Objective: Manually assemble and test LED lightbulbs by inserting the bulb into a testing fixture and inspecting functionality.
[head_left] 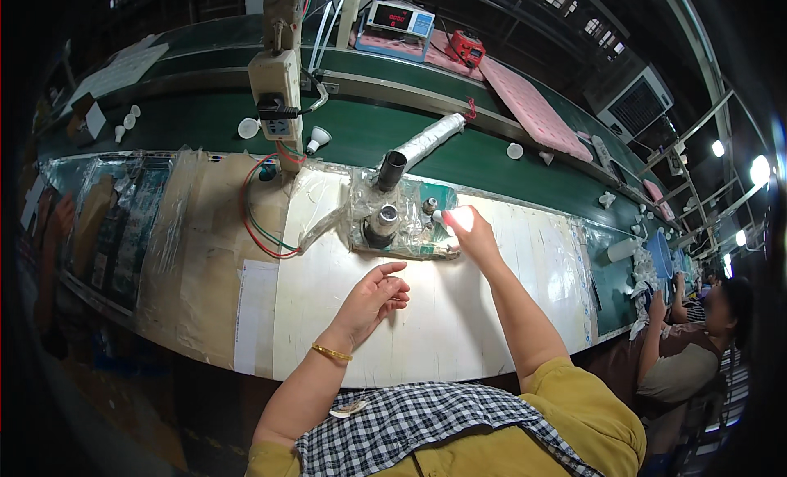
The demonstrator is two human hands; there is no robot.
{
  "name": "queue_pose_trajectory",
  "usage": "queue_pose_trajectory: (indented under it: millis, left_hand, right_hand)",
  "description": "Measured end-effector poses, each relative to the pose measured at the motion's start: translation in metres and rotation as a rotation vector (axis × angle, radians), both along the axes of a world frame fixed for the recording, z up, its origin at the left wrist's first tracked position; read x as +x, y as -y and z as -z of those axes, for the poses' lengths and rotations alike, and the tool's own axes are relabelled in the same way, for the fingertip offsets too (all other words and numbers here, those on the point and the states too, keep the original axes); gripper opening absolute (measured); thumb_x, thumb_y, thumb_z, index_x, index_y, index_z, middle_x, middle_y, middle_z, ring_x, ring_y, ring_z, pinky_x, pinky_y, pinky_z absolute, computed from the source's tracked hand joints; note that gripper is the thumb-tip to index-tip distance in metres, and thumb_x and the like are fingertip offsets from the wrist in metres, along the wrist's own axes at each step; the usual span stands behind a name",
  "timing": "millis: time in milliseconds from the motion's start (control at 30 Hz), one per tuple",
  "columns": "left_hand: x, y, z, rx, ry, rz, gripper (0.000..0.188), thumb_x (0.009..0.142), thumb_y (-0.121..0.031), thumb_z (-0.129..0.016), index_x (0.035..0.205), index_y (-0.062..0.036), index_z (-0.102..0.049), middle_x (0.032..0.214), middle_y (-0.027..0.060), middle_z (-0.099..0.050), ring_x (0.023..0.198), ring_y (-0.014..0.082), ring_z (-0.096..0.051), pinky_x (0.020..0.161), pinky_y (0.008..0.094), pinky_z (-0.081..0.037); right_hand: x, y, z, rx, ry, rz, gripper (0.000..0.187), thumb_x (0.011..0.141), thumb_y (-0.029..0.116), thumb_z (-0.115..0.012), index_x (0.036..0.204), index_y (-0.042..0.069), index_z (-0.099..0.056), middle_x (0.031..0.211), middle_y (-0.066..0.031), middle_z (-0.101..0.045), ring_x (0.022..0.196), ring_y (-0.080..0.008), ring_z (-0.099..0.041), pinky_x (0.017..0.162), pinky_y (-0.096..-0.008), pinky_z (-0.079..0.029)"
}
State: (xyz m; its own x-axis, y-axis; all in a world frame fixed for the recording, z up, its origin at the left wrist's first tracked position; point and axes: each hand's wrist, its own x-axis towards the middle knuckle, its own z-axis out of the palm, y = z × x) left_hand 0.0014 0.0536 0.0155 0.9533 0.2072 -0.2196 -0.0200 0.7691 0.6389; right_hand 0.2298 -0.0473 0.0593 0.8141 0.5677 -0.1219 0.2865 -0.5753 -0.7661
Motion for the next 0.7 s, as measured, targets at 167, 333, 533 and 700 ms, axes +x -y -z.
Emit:
queue_pose_trajectory:
  millis: [167,333,533,700]
  left_hand:
    - [0.001,0.001,-0.002,0.024,-0.006,-0.005,0.037,0.097,-0.013,-0.053,0.132,-0.003,-0.043,0.097,0.0045,-0.06,0.087,0.0105,-0.057,0.08,0.0241,-0.05]
    - [0.0,0.006,0.006,0.01,0.01,0.005,0.036,0.098,-0.013,-0.052,0.131,-0.0035,-0.043,0.097,0.0047,-0.06,0.088,0.0112,-0.058,0.08,0.0253,-0.051]
    - [-0.005,0.005,0.005,0.004,-0.013,0.0,0.036,0.098,-0.014,-0.052,0.132,-0.0035,-0.044,0.098,0.0051,-0.06,0.089,0.0111,-0.058,0.082,0.0252,-0.05]
    - [-0.003,0.001,0.002,-0.039,-0.029,-0.004,0.036,0.097,-0.011,-0.053,0.131,-0.0031,-0.044,0.096,0.0066,-0.06,0.086,0.0127,-0.057,0.08,0.0267,-0.05]
  right_hand:
    - [-0.008,-0.003,-0.017,-0.024,0.084,-0.007,0.051,0.085,0.047,-0.064,0.109,0.002,-0.058,0.085,-0.013,-0.068,0.065,-0.0218,-0.067,0.062,-0.0317,-0.052]
    - [0.002,0.007,0.005,-0.083,0.083,0.012,0.052,0.083,0.056,-0.062,0.105,0.009,-0.061,0.083,-0.0103,-0.07,0.076,-0.0261,-0.068,0.072,-0.0354,-0.049]
    - [-0.001,0.004,0.0,-0.115,0.04,-0.009,0.056,0.08,0.058,-0.062,0.109,0.01,-0.059,0.09,-0.012,-0.07,0.083,-0.0272,-0.068,0.077,-0.0375,-0.05]
    - [0.015,0.002,-0.004,-0.085,0.078,-0.111,0.057,0.079,0.054,-0.067,0.108,0.006,-0.06,0.096,-0.016,-0.068,0.083,-0.0276,-0.068,0.074,-0.0352,-0.051]
